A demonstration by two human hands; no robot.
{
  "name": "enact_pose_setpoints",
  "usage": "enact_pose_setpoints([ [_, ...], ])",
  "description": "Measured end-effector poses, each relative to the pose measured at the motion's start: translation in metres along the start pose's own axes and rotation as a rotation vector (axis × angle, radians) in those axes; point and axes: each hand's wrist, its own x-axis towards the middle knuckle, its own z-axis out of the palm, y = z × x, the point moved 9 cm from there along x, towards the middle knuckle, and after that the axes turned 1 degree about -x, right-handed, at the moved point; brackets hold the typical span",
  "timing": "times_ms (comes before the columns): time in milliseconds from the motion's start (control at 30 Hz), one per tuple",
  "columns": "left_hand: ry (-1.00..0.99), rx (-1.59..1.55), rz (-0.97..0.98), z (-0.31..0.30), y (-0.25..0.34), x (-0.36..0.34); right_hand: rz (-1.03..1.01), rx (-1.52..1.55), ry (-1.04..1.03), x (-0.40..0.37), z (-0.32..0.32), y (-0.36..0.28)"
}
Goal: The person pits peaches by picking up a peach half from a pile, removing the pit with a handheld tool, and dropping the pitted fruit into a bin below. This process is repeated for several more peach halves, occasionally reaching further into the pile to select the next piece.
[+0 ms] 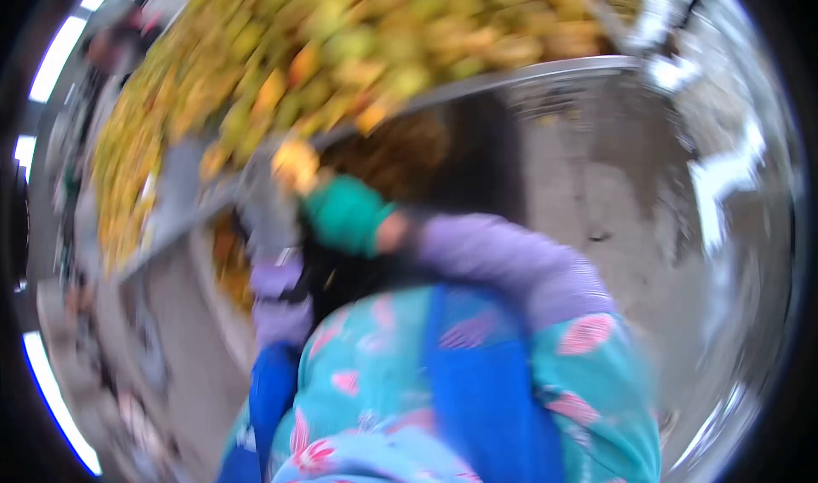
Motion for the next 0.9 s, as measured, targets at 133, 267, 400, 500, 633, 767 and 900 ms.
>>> enact_pose_setpoints([
  [133,0.036,-1.083,-0.546,0.031,-0.037,0.011,0.536,0.365,-0.013,0.001,0.004,0.029],
  [267,0.028,-1.08,-0.585,0.028,-0.016,0.028,0.824,0.584,-0.129,-0.009,0.01,0.05],
  [400,-0.081,-0.904,-0.553,0.019,-0.011,0.035,0.727,0.768,-0.084,0.003,0.002,0.031],
  [500,0.045,-0.825,-0.502,-0.004,-0.003,0.048,0.924,1.037,-0.031,0.01,0.001,0.017],
  [633,-0.161,-1.161,-0.564,0.005,0.006,0.05,1.054,1.007,-0.294,-0.001,0.0,0.02],
  [767,-0.064,-1.103,-0.708,0.02,-0.02,0.046,1.154,1.534,-0.216,0.011,0.003,-0.009],
  [900,-0.333,-1.501,-0.78,0.058,-0.018,0.042,1.165,1.866,-0.163,0.008,0.023,-0.004],
])
